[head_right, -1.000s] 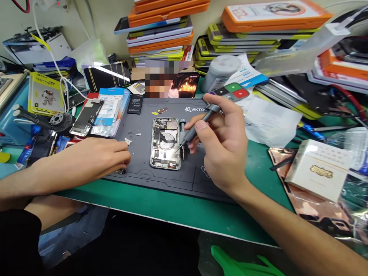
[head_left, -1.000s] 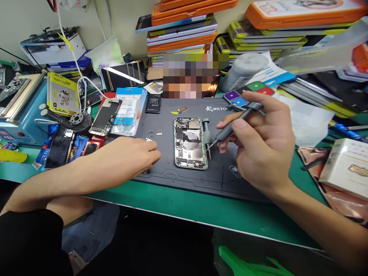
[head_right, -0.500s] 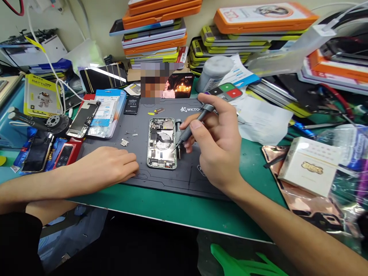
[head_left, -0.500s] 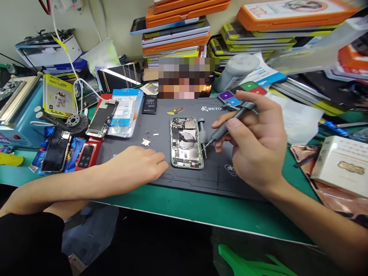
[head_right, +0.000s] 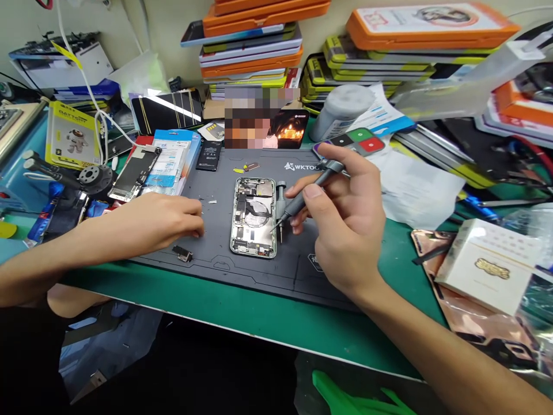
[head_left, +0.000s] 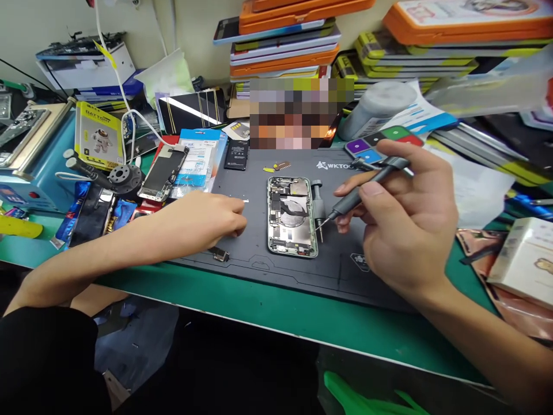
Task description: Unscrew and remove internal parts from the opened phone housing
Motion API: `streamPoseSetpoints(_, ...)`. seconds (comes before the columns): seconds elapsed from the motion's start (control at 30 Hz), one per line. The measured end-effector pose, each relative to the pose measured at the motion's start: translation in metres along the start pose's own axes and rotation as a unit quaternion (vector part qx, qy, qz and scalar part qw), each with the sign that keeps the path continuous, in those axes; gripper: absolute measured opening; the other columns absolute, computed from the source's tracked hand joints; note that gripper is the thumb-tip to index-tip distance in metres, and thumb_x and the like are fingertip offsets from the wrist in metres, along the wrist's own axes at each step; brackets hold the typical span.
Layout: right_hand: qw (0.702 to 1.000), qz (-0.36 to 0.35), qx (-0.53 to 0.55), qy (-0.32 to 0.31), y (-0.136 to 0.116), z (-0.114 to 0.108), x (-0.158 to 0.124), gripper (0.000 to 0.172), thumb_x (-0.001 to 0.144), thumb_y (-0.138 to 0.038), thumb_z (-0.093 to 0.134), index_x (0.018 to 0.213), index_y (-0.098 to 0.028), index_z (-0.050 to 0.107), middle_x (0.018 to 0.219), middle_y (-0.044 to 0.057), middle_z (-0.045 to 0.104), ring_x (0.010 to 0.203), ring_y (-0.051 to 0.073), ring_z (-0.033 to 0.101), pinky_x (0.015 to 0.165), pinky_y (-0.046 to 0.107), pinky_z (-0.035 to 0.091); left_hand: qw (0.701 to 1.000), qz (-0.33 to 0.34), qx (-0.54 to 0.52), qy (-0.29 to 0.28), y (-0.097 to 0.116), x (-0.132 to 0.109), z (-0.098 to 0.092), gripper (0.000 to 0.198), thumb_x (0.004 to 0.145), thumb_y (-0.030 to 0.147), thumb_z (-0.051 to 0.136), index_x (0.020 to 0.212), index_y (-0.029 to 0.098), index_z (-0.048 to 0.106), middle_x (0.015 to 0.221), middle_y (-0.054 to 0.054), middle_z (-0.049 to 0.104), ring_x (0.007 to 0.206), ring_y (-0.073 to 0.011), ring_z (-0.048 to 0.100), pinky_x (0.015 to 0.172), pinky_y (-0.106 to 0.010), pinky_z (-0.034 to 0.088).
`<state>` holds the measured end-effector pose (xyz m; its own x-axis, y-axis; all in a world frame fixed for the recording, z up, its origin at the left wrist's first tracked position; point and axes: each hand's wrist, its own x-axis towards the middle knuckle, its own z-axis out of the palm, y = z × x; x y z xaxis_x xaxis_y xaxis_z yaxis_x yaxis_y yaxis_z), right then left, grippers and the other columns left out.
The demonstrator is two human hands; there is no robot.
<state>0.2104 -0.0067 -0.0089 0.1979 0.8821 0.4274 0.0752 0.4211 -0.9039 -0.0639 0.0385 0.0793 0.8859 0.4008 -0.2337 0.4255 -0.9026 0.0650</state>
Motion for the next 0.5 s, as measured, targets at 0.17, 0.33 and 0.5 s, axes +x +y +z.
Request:
streamPoseSetpoints(0.17, 1.0, -0.005, -0.018, -0.005, 0.003, 0.0, 0.0, 0.045, 0.091, -0.027, 0.069, 0.134, -0.034, 0.062, 0.085, 0.001, 0.072, 0.052, 0.013, 0.059, 0.038, 0.025, 0.05, 0.997, -0.006, -0.066, 0.033, -0.013, 0.0, 0.0, 0.024, 0.097, 0.007, 0.051, 0.101, 0.019, 0.071, 0.099, -0.004, 0.067, 0.08, -0.016, 0.062, 0.063, -0.029, 0.037)
streamPoseSetpoints(0.33, 1.0, -0.015, -0.014, -0.003, 0.006, -0.002, 0.001, 0.044, 0.09, -0.03, 0.073, 0.132, -0.035, 0.064, 0.084, 0.002, 0.071, 0.058, 0.015, 0.061, 0.037, 0.024, 0.05, 0.994, -0.004, -0.108, 0.027, -0.017, 0.002, 0.002, 0.02, 0.102, 0.015, 0.051, 0.099, 0.019, 0.07, 0.099, -0.004, 0.067, 0.078, -0.0153, 0.06, 0.064, -0.029, 0.037)
streamPoseSetpoints(0.5, 0.999, -0.027, -0.015, -0.006, 0.007, -0.003, 0.0, 0.044, 0.089, -0.032, 0.075, 0.132, -0.036, 0.065, 0.082, 0.003, 0.07, 0.061, 0.017, 0.062, 0.035, 0.025, 0.05, 0.991, 0.001, -0.135, 0.009, -0.018, 0.002, 0.004, 0.021, 0.102, 0.013, 0.05, 0.099, 0.018, 0.07, 0.098, -0.004, 0.067, 0.079, -0.0145, 0.061, 0.066, -0.029, 0.039)
